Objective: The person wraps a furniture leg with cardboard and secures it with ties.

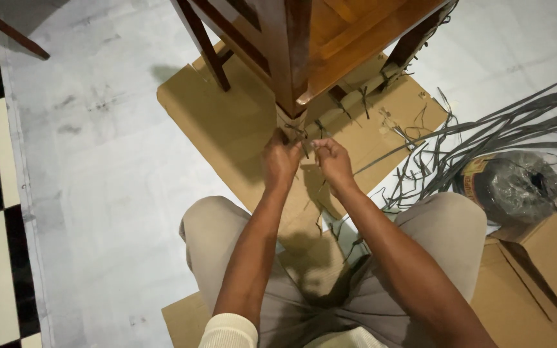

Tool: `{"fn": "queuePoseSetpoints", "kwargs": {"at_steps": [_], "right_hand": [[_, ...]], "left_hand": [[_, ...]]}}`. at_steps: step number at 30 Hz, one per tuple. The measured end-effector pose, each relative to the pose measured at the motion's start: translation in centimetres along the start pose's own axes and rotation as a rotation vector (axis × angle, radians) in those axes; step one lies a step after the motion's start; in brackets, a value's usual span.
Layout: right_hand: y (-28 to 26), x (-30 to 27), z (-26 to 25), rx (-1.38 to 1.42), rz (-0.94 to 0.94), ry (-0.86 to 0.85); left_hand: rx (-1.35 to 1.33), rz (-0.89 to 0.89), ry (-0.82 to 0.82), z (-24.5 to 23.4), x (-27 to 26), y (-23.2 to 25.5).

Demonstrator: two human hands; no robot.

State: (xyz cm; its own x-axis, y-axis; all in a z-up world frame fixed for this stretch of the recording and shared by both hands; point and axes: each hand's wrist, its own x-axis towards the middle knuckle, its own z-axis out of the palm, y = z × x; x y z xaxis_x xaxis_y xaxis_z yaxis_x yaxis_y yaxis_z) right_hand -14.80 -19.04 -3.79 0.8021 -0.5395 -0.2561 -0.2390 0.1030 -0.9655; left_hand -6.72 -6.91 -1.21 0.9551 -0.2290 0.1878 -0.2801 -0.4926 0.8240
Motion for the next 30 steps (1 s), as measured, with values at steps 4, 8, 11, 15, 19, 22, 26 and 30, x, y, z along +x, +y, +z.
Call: {"fn": "queuePoseSetpoints", "kwargs": {"at_steps": [4,8,11,15,19,22,26,30], "right_hand": [[-0.7,-1.6,1.0,-0.047,-0.108,-0.061],[-0.9,-2.4,1.4,-0.120,-0.108,-0.081],[-0.5,-2.7,1.5,-0.143,-0.116,-0.084],[0.4,-3.3,1.6,-0.137,-0.158,-0.118],[-1.3,-5.2,2.0,-0.197,-0.161,-0.119],[-2.1,-6.1,2.3,-0.289,-0.191,-0.114],[-1.4,-6.5,2.6,-0.350,-0.236,-0.109],[-1.2,-7.1,2.4,-0.357,-0.281,-0.106]], "left_hand": [[-0.010,0.093,0.036,1.0,0.0,-2.0],[-0.039,0.098,-0.011,0.7,-0.2,-2.5],[-0.028,0.141,-0.020,0.9,-0.7,-3.5],[-0.068,-0.004,-0.126,-0.6,-1.8,-1.8],[-0.196,-0.148,-0.104,-1.4,-2.8,-1.7],[-0.574,-0.522,-0.195,-1.3,-3.2,-2.4],[-0.837,-0.609,-0.235,-1.2,-3.2,-3.4],[-0.986,-0.706,-0.326,0.3,-2.6,-6.8]]}}
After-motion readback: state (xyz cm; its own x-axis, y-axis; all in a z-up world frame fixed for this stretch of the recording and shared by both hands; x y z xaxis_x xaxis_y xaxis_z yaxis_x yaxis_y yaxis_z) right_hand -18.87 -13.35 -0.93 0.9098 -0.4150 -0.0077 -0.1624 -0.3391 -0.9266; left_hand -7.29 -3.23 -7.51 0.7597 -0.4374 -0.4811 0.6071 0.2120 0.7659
